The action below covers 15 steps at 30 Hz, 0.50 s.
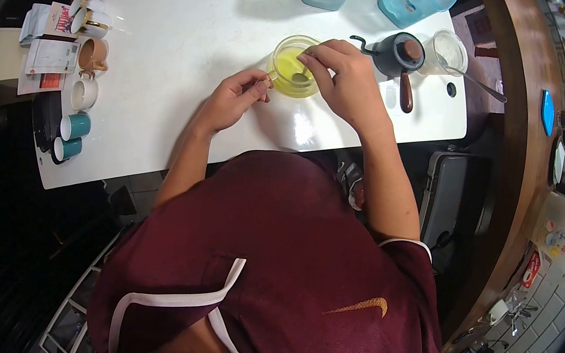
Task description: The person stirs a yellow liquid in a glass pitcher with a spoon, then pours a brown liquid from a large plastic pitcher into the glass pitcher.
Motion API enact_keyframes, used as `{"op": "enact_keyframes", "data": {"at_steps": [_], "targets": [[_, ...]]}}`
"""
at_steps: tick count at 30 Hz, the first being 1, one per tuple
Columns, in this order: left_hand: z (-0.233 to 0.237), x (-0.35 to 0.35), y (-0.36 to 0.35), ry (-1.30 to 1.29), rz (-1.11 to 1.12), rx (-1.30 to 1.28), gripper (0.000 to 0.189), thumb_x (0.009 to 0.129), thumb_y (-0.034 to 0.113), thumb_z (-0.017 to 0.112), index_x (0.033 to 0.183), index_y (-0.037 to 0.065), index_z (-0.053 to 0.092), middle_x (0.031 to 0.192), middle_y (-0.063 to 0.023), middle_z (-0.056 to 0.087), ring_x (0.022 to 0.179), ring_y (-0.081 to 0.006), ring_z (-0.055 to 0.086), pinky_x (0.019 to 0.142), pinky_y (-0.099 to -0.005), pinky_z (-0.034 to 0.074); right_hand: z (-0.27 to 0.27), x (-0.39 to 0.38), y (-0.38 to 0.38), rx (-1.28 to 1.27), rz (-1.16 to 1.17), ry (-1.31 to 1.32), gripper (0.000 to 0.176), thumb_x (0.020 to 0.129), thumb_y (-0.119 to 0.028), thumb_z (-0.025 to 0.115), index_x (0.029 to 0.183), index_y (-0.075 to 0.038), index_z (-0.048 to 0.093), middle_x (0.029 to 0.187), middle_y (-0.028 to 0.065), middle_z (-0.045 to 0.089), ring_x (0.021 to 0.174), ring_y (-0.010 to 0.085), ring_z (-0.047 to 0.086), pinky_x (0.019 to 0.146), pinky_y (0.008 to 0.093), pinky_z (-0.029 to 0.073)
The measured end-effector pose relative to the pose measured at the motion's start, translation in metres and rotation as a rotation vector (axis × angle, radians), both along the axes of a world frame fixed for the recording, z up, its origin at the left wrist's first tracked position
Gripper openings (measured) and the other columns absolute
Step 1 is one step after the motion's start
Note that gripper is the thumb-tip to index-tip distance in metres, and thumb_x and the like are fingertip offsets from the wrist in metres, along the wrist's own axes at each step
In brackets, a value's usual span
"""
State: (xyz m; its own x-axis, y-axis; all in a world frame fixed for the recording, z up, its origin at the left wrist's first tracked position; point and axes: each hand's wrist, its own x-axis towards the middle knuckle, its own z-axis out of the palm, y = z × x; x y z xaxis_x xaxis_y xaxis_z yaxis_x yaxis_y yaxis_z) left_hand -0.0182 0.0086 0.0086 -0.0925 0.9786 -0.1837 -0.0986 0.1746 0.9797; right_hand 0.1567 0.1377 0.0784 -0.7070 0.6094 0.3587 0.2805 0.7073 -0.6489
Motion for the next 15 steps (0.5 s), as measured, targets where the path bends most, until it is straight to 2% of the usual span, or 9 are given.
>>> {"op": "enact_keyframes", "data": {"at_steps": [4, 6, 9, 13, 15], "targets": [[0.0, 0.001, -0.002, -0.01, 0.019, -0.002, 0.021, 0.093, 0.019, 0.055, 0.102, 0.001, 0.059, 0.081, 0.0014, 0.057, 0.074, -0.0067, 0.051, 0.071, -0.022, 0.043, -0.004, -0.002, -0.002, -0.035, -0.017, 0.025, 0.01, 0.08, -0.006, 0.066, 0.088, 0.0, 0.067, 0.08, 0.0117, 0.064, 0.069, 0.0234, 0.062, 0.061, 0.0297, 0.049], [-0.007, 0.0, -0.003, 0.06, 0.009, 0.046, 0.021, 0.091, 0.018, 0.058, 0.101, 0.0, 0.06, 0.08, 0.0017, 0.057, 0.075, -0.0062, 0.051, 0.071, -0.0216, 0.043, -0.003, -0.002, -0.002, 0.085, -0.01, 0.109, 0.01, 0.08, -0.006, 0.066, 0.089, -0.002, 0.068, 0.082, 0.0103, 0.064, 0.071, 0.0219, 0.062, 0.062, 0.0291, 0.049], [-0.004, 0.001, -0.006, 0.053, 0.064, 0.041, 0.021, 0.09, 0.017, 0.06, 0.101, 0.0, 0.061, 0.083, 0.0006, 0.06, 0.077, -0.0065, 0.052, 0.071, -0.0216, 0.043, -0.001, -0.001, -0.005, 0.182, -0.035, 0.135, 0.01, 0.077, -0.008, 0.067, 0.086, -0.004, 0.068, 0.081, 0.0086, 0.064, 0.072, 0.0241, 0.06, 0.065, 0.033, 0.048], [-0.002, 0.0, -0.007, 0.12, 0.076, 0.054, 0.02, 0.088, 0.016, 0.062, 0.099, 0.0, 0.063, 0.087, -0.0022, 0.063, 0.079, -0.0082, 0.055, 0.072, -0.0226, 0.043, -0.004, 0.003, -0.006, 0.231, -0.013, 0.08, 0.01, 0.076, -0.009, 0.068, 0.086, -0.005, 0.068, 0.082, 0.0066, 0.063, 0.073, 0.0226, 0.058, 0.066, 0.0331, 0.046], [-0.006, 0.003, -0.007, 0.154, 0.112, 0.15, 0.019, 0.087, 0.015, 0.063, 0.098, 0.0, 0.065, 0.089, -0.0048, 0.065, 0.08, -0.0099, 0.056, 0.073, -0.0239, 0.044, -0.008, 0.002, -0.005, 0.304, 0.001, 0.072, 0.01, 0.076, -0.009, 0.068, 0.086, -0.006, 0.068, 0.08, 0.006, 0.062, 0.072, 0.0224, 0.057, 0.068, 0.0335, 0.045]]}}
